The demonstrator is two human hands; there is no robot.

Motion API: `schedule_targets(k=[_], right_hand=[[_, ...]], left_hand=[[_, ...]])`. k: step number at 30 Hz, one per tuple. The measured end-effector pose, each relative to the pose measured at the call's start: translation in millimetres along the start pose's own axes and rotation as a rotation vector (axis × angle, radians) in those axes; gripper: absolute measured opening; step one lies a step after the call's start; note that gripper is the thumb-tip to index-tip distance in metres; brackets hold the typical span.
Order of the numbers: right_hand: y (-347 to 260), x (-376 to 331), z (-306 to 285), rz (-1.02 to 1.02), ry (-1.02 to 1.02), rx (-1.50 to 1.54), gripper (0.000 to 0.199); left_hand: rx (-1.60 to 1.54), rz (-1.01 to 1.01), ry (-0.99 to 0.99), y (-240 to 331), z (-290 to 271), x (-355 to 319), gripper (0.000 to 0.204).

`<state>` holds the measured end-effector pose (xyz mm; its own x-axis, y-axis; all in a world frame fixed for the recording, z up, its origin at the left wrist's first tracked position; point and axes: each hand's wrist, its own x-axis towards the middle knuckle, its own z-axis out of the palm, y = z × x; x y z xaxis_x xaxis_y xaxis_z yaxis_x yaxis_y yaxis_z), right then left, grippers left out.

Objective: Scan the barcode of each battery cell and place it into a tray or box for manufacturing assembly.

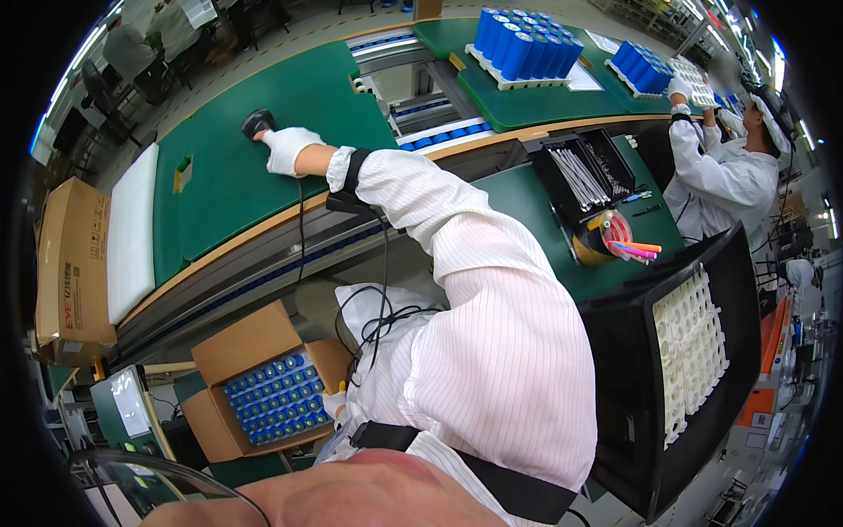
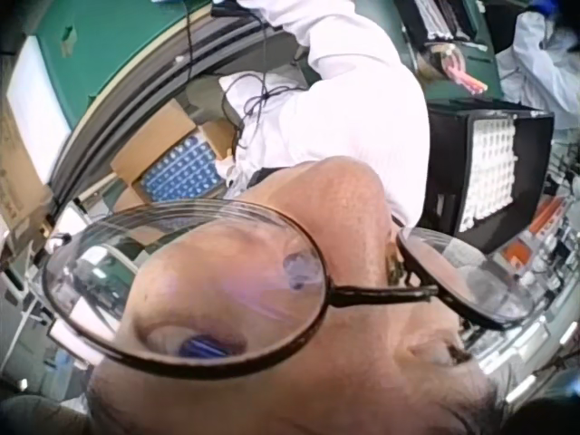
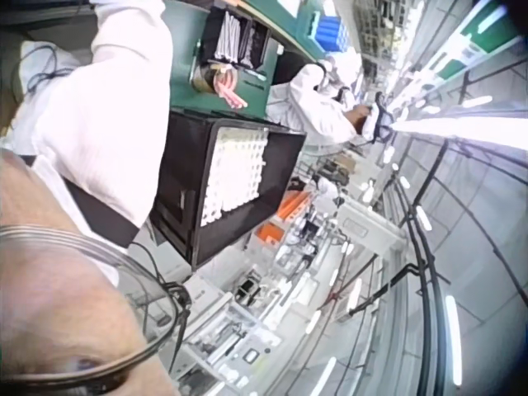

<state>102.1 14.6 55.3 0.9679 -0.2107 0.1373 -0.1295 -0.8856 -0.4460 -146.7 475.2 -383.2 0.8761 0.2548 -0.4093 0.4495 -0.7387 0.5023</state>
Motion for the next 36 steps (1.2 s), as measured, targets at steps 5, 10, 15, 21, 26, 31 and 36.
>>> schedule_targets(k=[5, 10, 15, 21, 26, 31, 36], right_hand=[[30, -1, -31, 0.181, 0.004, -0.124, 0.058], [62, -10, -51, 0.274, -0.043, -0.169, 0.062], [65, -14, -55, 0.304, -0.135, -0.26, 0.065], [50, -43, -80, 0.198, 0.055, -0.378, 0.069], [40, -88, -210, 0.163, 0.103, -0.691, 0.046], [79, -220, -379, 0.477, 0.469, -0.832, 0.046], [134, -433, -473, 1.004, 0.392, -0.836, 0.041]], left_hand=[[-0.001, -0.038, 0.011, 0, 3, -1, 0.054], [0.019, -0.009, -0.037, 7, 2, 5, 0.053], [0.04, 0.034, -0.082, 10, 3, 13, 0.053], [0.061, 0.084, -0.138, 10, 6, 20, 0.052], [0.101, 0.166, -0.205, 12, 6, 26, 0.052], [0.152, 0.271, -0.271, 20, 4, 32, 0.051], [0.18, 0.306, -0.324, 19, 4, 38, 0.051]])
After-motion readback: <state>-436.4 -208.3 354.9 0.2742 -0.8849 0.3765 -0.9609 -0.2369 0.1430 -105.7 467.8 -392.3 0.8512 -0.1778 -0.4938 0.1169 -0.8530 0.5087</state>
